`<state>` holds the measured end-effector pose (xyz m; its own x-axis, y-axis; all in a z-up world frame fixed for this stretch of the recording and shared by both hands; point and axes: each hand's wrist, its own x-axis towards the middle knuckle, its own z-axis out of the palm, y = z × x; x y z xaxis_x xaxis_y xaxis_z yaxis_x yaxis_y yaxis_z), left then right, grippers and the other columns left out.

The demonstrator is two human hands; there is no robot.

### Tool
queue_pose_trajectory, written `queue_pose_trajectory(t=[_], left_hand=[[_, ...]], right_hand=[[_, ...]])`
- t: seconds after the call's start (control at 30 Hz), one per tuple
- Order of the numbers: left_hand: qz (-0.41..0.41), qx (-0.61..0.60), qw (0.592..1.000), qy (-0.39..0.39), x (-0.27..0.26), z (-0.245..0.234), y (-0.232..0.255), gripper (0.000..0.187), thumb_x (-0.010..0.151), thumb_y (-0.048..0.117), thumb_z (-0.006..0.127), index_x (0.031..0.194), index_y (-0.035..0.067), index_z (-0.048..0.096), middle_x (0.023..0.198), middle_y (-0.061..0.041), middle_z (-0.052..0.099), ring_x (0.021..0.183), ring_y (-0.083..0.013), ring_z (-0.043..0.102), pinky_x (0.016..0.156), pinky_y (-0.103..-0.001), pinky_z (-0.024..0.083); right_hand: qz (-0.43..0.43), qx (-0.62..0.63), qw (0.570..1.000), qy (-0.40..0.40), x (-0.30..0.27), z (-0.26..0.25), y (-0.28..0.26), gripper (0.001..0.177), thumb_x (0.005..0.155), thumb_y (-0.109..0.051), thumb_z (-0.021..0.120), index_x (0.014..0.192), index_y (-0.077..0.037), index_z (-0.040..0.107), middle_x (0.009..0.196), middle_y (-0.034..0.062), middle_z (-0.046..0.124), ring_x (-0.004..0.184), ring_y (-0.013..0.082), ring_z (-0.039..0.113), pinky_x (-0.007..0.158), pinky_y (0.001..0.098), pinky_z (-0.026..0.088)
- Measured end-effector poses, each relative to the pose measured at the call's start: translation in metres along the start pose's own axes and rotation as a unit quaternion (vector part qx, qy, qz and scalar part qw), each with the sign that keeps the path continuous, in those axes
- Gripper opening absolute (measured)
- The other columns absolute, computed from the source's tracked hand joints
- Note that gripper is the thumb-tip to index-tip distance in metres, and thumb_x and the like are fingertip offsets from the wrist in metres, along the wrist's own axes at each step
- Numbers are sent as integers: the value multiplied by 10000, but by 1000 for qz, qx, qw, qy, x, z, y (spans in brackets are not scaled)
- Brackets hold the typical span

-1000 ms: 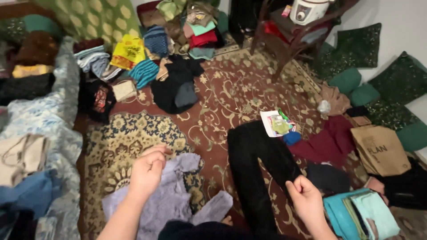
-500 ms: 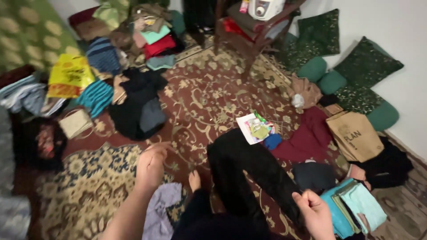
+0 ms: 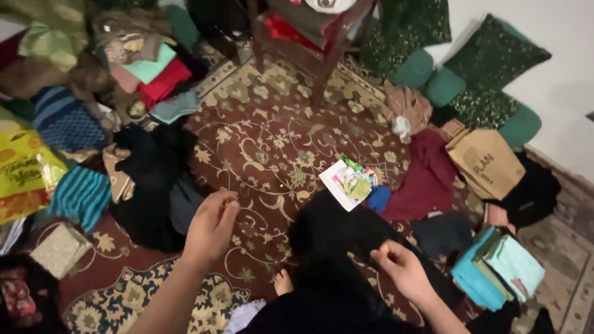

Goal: The person folds clothes on a bed, picks up a small purse, and turns on a faucet in the bathroom.

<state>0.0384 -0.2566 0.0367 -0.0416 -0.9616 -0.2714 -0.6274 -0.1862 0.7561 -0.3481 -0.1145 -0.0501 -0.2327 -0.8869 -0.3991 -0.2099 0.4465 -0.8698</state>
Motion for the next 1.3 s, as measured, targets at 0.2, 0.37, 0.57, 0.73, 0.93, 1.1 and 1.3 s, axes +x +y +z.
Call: queue_pose_trajectory(t=[0.2,0.37,0.57,0.73,0.93,1.1,1.3], left_hand=[[13,79,992,-94,116,0,-3,415,1000,380,508,1344,167,600,1413,-15,595,1326,-214,563,1033,-409,488],[82,139,977,-140,232,-3,-20,451,980,359,548,1366,129,586,1426,-97,590,1273,-297,607,1000,-464,514],[167,177,958,-151,324,-6,8,415,983,278,592,1378,153,580,1521,-164,517,1484,-296,420,1127,-462,415],[54,197,941,-270,389,-4,54,493,953,392,491,1422,251,548,1601,0,413,1471,-218,388,1118,-446,398],[185,216,867,-409,479,33,58,410,1014,288,511,1402,159,542,1564,-47,457,1441,-265,432,1107,-465,440],[254,232,822,-453,526,65,84,365,1003,195,548,1357,122,599,1478,-58,566,1390,-236,515,1150,-431,435],[218,266,806,-482,552,145,63,341,1003,214,529,1332,160,596,1437,-25,602,1296,-239,585,1026,-422,507]], right_hand=[[103,146,974,-139,104,48,-10,259,1043,-89,624,814,-70,505,620,51,423,486,160,371,479,327,305],[163,-106,971,-139,224,106,-18,73,910,-227,683,892,-169,724,716,-18,645,612,90,548,562,269,429],[111,-146,971,-151,299,137,-81,128,903,-270,649,978,-208,732,939,-51,748,865,85,670,837,269,504],[141,-84,983,-83,311,131,-104,183,926,-298,641,1010,-168,738,1009,-35,756,932,92,676,877,276,484],[319,7,940,122,271,158,-88,199,900,-311,688,1015,-174,775,905,0,789,825,115,677,802,275,499],[386,70,899,196,269,204,-67,210,891,-275,714,1041,-148,786,898,6,780,793,119,657,769,279,489],[476,148,845,192,324,236,-22,277,977,-274,604,1197,-164,732,1156,26,767,979,196,708,865,353,507]])
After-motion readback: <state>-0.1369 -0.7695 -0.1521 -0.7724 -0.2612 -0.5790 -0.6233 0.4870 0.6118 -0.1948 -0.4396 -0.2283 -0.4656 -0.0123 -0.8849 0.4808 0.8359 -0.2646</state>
